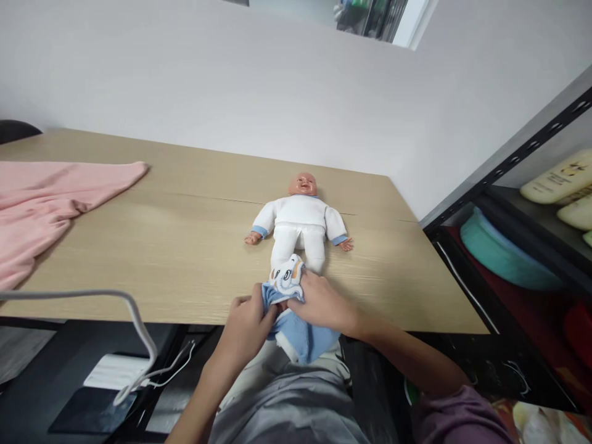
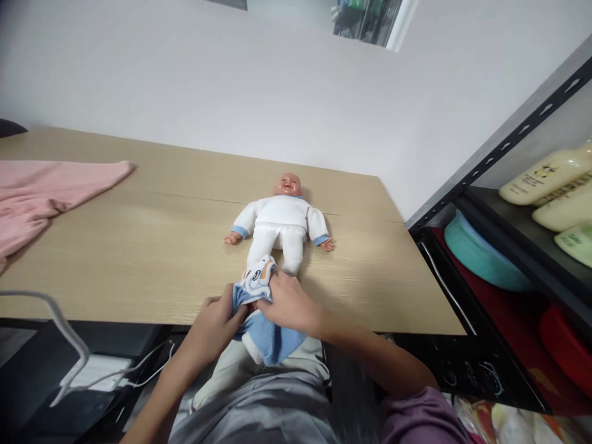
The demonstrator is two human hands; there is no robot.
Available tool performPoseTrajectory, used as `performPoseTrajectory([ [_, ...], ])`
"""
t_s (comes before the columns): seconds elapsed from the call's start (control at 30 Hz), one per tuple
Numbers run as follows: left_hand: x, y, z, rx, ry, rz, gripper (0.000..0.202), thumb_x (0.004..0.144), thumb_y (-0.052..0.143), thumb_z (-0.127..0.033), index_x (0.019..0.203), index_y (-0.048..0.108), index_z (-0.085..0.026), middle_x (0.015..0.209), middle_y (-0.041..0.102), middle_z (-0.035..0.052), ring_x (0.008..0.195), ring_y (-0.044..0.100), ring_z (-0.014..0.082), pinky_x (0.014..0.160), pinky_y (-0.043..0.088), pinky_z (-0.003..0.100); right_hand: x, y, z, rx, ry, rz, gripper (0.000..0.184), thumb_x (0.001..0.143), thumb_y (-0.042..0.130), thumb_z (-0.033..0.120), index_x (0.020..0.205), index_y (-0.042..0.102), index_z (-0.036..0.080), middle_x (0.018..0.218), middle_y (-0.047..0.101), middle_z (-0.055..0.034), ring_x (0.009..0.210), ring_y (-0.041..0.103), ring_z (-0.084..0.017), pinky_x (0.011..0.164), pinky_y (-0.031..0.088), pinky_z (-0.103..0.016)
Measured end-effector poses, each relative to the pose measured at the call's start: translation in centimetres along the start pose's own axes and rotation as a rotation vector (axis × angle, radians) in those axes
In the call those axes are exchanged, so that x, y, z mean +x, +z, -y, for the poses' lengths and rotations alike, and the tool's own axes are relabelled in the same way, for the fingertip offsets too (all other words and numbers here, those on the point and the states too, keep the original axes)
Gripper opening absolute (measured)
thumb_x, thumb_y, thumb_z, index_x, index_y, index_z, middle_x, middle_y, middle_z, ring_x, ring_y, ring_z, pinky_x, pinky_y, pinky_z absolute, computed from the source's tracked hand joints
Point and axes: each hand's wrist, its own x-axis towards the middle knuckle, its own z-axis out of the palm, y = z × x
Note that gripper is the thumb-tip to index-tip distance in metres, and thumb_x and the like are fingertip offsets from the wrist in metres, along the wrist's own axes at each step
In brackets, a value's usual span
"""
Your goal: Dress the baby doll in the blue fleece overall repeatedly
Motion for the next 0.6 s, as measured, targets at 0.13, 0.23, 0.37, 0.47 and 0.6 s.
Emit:
performPoseTrajectory([
  [0.13,0.6,0.8,1.0,0.013,0.086,0.016,0.017,0.106,0.047,-0.042,0.106,0.053,-0.026,0.099,0.079,0.0112,0.105,0.074,0.0391,0.109,0.047,0.058,-0.5,0.5,0.3,-0.078,0.052,0.015,0.043,0.103,0.069,0.027,0.145,0.064,0.021,0.152,0.068,-0.0210,0.144,0.064,-0.039,0.120,0.053,-0.059],
  [0.23,0.7,1.7,1.7,-0.020,0.130,-0.045,0.015,0.103,0.051,-0.040,0.102,0.056,-0.026,0.103,0.076,0.0094,0.106,0.072,0.0365,0.109,0.046,0.058,-0.9,0.3,0.4,-0.097,0.069,0.022,0.046,0.103,0.071,0.029,0.147,0.063,0.019,0.155,0.066,-0.0226,0.147,0.062,-0.041,0.123,0.051,-0.060],
  [0.37,0.6,2.9,2.1,-0.096,0.136,-0.141,0.019,0.100,0.054,-0.037,0.111,0.064,-0.024,0.118,0.077,0.0115,0.118,0.071,0.0368,0.111,0.047,0.057,-0.8,-0.4,-0.2,-0.001,0.039,0.029,0.031,0.101,0.069,0.021,0.132,0.070,0.020,0.139,0.076,-0.0162,0.129,0.073,-0.034,0.116,0.056,-0.053],
  [0.47,0.7,3.5,2.6,-0.203,0.141,-0.190,0.032,0.100,0.055,-0.033,0.129,0.066,-0.023,0.131,0.078,0.0137,0.127,0.069,0.0372,0.115,0.047,0.057,-0.5,-0.6,-1.1,0.090,-0.042,-0.008,0.033,0.099,0.069,0.018,0.132,0.069,0.023,0.141,0.076,-0.0121,0.129,0.073,-0.031,0.118,0.054,-0.050],
  [0.6,1.5,3.5,3.2,-0.362,0.172,-0.206,0.032,0.102,0.057,-0.034,0.130,0.068,-0.022,0.128,0.078,0.0126,0.121,0.071,0.0337,0.110,0.052,0.051,-0.2,-0.3,-2.7,0.296,-0.083,-0.086,0.036,0.095,0.073,0.015,0.129,0.071,0.024,0.133,0.080,-0.0075,0.122,0.076,-0.028,0.111,0.058,-0.043],
])
